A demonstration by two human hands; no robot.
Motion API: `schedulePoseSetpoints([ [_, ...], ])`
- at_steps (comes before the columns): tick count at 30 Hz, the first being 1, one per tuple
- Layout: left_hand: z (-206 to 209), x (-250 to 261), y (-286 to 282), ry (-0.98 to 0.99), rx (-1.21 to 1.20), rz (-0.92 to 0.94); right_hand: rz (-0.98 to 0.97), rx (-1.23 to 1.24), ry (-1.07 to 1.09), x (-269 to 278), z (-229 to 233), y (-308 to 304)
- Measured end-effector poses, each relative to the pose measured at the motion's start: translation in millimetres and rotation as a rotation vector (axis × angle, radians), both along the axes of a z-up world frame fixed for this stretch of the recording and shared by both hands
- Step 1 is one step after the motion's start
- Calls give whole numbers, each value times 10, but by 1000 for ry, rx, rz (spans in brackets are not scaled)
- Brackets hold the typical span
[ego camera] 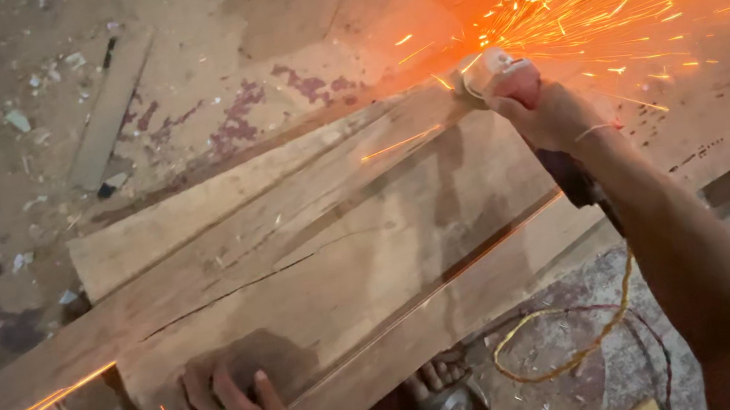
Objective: The person uses a handheld angle grinder with a sanding disc to smooth the surface of a wooden frame. They move the tool along the edges and flat surfaces, generating sparks and wood dust.
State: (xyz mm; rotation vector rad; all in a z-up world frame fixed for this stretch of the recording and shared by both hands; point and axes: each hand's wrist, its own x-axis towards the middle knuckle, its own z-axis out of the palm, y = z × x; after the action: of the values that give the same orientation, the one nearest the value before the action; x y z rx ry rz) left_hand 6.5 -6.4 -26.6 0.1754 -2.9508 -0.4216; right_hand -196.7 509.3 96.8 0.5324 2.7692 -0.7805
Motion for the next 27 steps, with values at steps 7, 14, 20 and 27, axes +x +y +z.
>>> schedulePoseSetpoints([
  [7, -164, 49, -37, 86, 27, -43, -55, 208, -78, -100, -247, 451],
  [14, -378, 105, -160, -196, -128, 36, -140, 158, 3, -107, -532, 1066],
  [20, -200, -14, -49, -316, 4, 161, -124, 289, -54, -122, -694, 1543],
  [27, -98, 46, -56, -76, 23, 9, -272, 229, -121, 39, -931, 1736],
])
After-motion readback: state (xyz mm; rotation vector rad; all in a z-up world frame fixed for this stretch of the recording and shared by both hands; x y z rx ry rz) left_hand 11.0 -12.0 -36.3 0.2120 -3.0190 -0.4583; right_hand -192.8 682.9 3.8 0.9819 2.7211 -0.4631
